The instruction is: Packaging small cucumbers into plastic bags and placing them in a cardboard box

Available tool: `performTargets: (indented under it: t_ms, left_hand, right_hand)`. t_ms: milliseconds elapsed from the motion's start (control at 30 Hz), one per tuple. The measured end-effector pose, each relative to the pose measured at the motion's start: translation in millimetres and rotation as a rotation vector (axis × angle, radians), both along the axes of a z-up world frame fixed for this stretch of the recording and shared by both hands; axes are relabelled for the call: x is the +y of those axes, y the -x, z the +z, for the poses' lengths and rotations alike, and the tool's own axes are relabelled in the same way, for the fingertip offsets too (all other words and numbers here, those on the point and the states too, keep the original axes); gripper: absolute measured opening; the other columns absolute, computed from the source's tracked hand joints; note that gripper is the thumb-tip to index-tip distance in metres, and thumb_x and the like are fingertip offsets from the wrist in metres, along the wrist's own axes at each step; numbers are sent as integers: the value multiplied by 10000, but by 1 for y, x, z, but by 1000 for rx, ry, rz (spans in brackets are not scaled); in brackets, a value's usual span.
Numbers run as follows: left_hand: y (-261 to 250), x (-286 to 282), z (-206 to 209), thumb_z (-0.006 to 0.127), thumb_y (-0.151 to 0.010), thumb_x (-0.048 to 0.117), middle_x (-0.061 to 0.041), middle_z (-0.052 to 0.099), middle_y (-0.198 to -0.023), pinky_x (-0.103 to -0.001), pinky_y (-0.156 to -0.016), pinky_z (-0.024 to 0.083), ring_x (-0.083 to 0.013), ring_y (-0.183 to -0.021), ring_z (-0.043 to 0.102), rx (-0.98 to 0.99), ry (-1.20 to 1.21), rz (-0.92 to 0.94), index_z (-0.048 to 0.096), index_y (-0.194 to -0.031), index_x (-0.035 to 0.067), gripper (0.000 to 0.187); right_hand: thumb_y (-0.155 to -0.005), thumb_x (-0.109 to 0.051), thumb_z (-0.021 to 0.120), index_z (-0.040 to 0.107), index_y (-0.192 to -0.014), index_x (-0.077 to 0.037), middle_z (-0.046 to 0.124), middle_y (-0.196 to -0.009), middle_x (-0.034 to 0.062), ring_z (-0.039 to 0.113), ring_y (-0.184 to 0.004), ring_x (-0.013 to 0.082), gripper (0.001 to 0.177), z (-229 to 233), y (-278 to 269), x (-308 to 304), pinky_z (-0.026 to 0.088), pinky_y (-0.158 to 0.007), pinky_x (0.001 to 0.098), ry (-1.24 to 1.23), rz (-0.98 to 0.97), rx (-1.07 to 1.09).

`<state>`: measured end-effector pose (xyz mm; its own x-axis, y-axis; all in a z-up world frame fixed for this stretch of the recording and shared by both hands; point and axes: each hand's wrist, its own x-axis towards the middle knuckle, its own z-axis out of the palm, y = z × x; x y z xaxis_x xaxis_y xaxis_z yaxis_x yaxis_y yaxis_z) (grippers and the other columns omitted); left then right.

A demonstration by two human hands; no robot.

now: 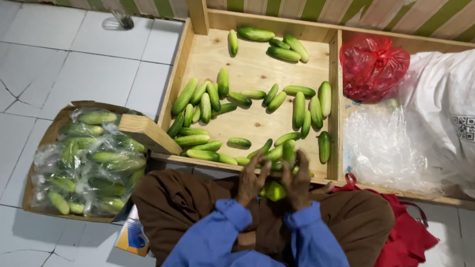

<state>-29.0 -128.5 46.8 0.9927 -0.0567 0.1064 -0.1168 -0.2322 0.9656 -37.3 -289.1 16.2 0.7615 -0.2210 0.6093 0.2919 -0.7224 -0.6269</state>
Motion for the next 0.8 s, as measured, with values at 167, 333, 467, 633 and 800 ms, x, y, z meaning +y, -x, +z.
performTargets:
  t_ms: [167, 333, 467, 633, 800]
  left_hand:
    - [47, 1, -32, 707, -976, 269, -330, 688, -1124, -506, -917, 572, -432, -1035, 692, -44, -133, 100, 669, -1203, -75, 415]
    - [52, 15, -22, 776, -903, 537, -353, 475, -1478, -536, -1242, 247, -472, -1450, 392, 547, 360, 296, 502, -1460, -71, 868]
    - [52, 24, -55, 666, -896, 435, -120, 751, -1039, -334, -836, 517, -187, -917, 651, 433, 446, 314, 695, -1136, 35, 468]
    - [49, 23, -67, 637, -868, 507, -145, 730, -1247, -333, -948, 508, -206, -1091, 664, 450, 475, 342, 653, -1295, 27, 643]
    - [48, 31, -71, 595, -937, 426, -119, 724, -1090, -321, -854, 487, -192, -966, 613, 396, 545, 466, 681, -1258, 29, 517]
  right_hand:
    - [-851, -124, 730, 560, -1367, -29, 681, -1098, 172, 706, -973, 353, 551, -43, 47, 35, 611, -810, 406, 34, 193, 120]
    - [-860, -415, 750, 560, -1384, -50, 655, -1245, 145, 679, -1125, 322, 666, -13, 62, 48, 580, -949, 398, 259, 244, 106]
    - [-909, -634, 602, 680, -1158, -71, 683, -1094, 181, 654, -1005, 374, 620, -27, 77, 52, 534, -817, 500, 545, -7, 382]
    - [-832, -886, 426, 512, -1441, -127, 582, -1331, 261, 529, -1220, 502, 977, -24, 70, 47, 410, -991, 682, 522, 2, 994]
    - [-913, -734, 530, 628, -1268, -183, 706, -1101, 154, 622, -1052, 419, 663, -68, 61, 34, 505, -857, 569, 653, 37, 999]
